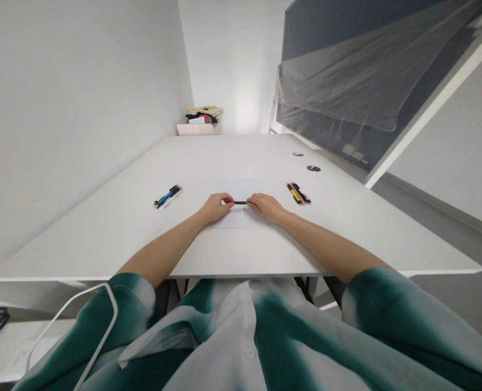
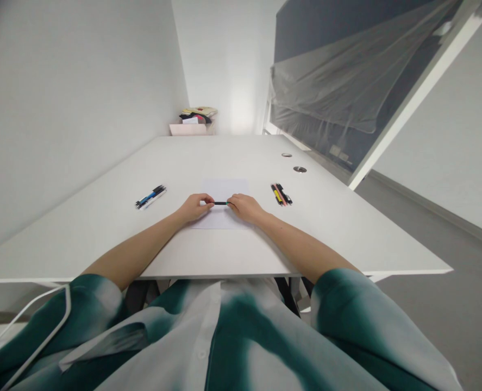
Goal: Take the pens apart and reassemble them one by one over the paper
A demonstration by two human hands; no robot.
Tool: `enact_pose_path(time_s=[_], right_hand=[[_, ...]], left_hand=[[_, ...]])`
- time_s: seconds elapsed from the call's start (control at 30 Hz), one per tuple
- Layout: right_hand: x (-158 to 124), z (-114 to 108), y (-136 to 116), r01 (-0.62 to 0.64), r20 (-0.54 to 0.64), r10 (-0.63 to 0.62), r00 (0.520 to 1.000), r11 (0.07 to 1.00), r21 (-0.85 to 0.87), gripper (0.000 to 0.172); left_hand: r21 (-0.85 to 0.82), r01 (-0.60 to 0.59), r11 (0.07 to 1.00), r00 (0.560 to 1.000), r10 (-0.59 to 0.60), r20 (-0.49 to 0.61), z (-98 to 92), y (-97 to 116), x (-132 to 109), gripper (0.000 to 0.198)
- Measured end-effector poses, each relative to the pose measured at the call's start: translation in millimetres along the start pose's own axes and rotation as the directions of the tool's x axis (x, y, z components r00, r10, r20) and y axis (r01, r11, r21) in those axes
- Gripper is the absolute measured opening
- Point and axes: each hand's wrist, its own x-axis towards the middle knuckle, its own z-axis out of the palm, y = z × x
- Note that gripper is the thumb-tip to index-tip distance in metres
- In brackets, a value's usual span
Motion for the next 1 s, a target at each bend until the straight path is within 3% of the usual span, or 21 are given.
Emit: enact_pose_path(time_s=[0.33,0.53,0.63,0.77,0.9,1.0], right_hand=[[-0.5,-1.6,2.5,-0.025,-0.055,0.03,0.998,0.996,0.088,0.027],[0.1,-0.6,23.5,-0.097,-0.082,0.134,0.988,0.931,0.353,0.022],[3.0,-1.3,33.6,-0.154,-0.051,0.246,0.968,0.74,0.655,0.022],[6.7,-7.3,31.5,-0.118,0.006,0.345,0.938,0.302,0.946,0.026],[5.9,-17.6,17.1,-0.12,0.132,0.327,0.936,-0.056,0.991,0.038],[3.4,-23.2,9.2,-0.157,0.205,0.285,0.937,-0.181,0.971,0.049]], left_hand=[[0.092,-0.01,0.996,1.0,0.01,-0.003,0.9,-1.7,0.7,0.019],[0.24,-0.04,0.97,0.998,0.049,-0.033,-4.2,-3.3,0.2,0.019],[0.293,-0.053,0.955,0.998,0.057,-0.006,-6.5,-4.8,-0.1,0.021],[0.344,-0.08,0.935,0.997,0.07,0.04,-2.0,-3.2,0.6,0.019],[0.362,-0.141,0.921,0.989,0.143,0.021,6.9,0.7,1.0,0.017],[0.375,-0.177,0.91,0.977,0.209,-0.047,10.3,2.5,0.5,0.016]])
